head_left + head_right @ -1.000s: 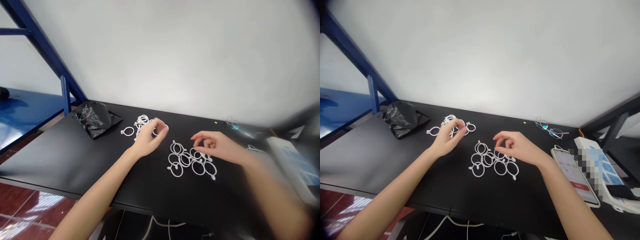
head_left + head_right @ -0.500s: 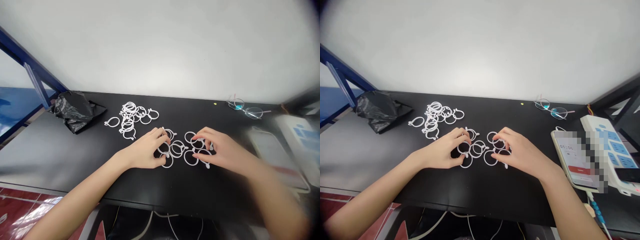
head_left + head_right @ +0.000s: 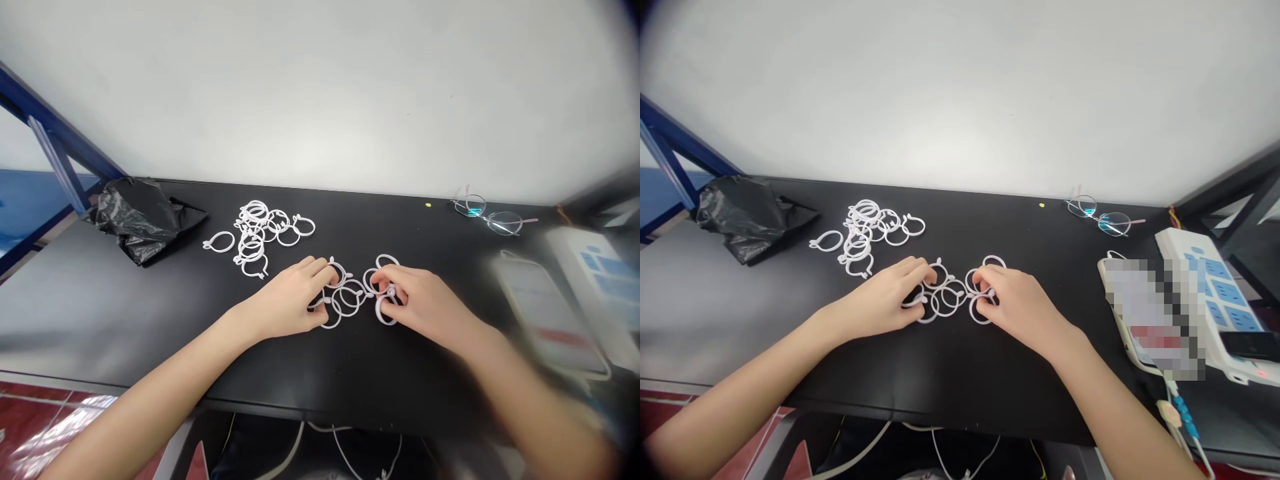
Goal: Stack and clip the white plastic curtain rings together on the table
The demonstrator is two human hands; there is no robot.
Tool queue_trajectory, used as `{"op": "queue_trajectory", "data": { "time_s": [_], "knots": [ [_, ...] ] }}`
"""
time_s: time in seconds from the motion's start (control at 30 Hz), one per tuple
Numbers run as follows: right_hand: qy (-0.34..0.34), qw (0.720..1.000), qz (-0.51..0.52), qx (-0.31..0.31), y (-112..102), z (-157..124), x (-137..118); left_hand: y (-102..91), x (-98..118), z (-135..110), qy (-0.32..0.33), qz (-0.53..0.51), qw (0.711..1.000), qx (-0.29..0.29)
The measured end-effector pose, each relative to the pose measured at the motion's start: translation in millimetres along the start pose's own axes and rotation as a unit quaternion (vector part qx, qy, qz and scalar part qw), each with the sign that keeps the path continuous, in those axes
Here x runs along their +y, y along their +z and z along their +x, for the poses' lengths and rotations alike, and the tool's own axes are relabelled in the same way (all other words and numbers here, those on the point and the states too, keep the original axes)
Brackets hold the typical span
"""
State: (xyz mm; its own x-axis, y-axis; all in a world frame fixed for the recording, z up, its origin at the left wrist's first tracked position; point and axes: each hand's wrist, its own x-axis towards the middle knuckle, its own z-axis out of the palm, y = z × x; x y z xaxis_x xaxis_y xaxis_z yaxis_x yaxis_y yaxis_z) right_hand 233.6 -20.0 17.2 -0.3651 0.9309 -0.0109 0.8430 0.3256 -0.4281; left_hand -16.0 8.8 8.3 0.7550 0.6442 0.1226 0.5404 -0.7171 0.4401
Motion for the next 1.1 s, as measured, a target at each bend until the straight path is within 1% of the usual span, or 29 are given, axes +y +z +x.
{"op": "queue_trajectory", "data": {
  "time_s": [0.1,0.17,0.27,0.33,0.4,0.5,0.6,0.67,0.73,0.8,0.87,0.93,1.0,1.1],
  "knots": [
    [0.016,0.998,0.057,0.029,3.1,1.6,-1.6,4.1,-3.0,0.1,0.001,0.011,1.0,0.019],
    [0.032,0.992,0.113,0.054,3.7,2.2,-2.8,5.3,-4.2,0.5,0.002,0.019,1.0,0.021],
    [0.057,0.975,0.185,0.107,3.0,2.3,-4.0,5.0,-4.8,1.3,0.004,0.041,0.999,0.022],
    [0.058,0.967,0.201,0.148,2.0,1.7,-4.1,4.5,-5.1,1.5,0.006,0.06,0.998,0.032],
    [0.04,0.964,0.188,0.183,1.4,0.9,-3.7,4.4,-5.5,1.3,0.011,0.067,0.997,0.045],
    [-0.006,0.962,0.13,0.242,1.2,-0.1,-2.8,4.8,-4.7,0.1,0.019,0.042,0.996,0.076],
    [-0.065,0.949,0.082,0.297,1.1,-0.1,-2.6,4.8,-2.1,-1.3,0.019,0.003,0.992,0.123],
    [-0.1,0.939,0.071,0.32,0.6,0.1,-3.3,4.1,-0.6,-2.1,0.024,-0.023,0.988,0.148],
    [-0.122,0.934,0.071,0.329,0.5,0.2,-5.1,3.2,-0.2,-2.4,0.05,-0.043,0.983,0.17],
    [-0.133,0.934,0.091,0.318,1.7,-0.4,-8.1,2.7,-0.3,-2.4,0.093,-0.053,0.974,0.201],
    [-0.133,0.935,0.135,0.299,4.8,-1.4,-12.0,3.0,0.0,-2.1,0.139,-0.054,0.961,0.235],
    [-0.124,0.935,0.184,0.278,9.4,-2.8,-16.1,4.0,1.5,-1.6,0.17,-0.054,0.946,0.269],
    [-0.114,0.933,0.222,0.257,14.1,-4.0,-19.9,5.0,4.2,-0.9,0.183,-0.057,0.935,0.297],
    [-0.105,0.931,0.266,0.229,19.3,-5.1,-24.2,5.7,9.5,-0.1,0.181,-0.071,0.931,0.308]
  ]
}}
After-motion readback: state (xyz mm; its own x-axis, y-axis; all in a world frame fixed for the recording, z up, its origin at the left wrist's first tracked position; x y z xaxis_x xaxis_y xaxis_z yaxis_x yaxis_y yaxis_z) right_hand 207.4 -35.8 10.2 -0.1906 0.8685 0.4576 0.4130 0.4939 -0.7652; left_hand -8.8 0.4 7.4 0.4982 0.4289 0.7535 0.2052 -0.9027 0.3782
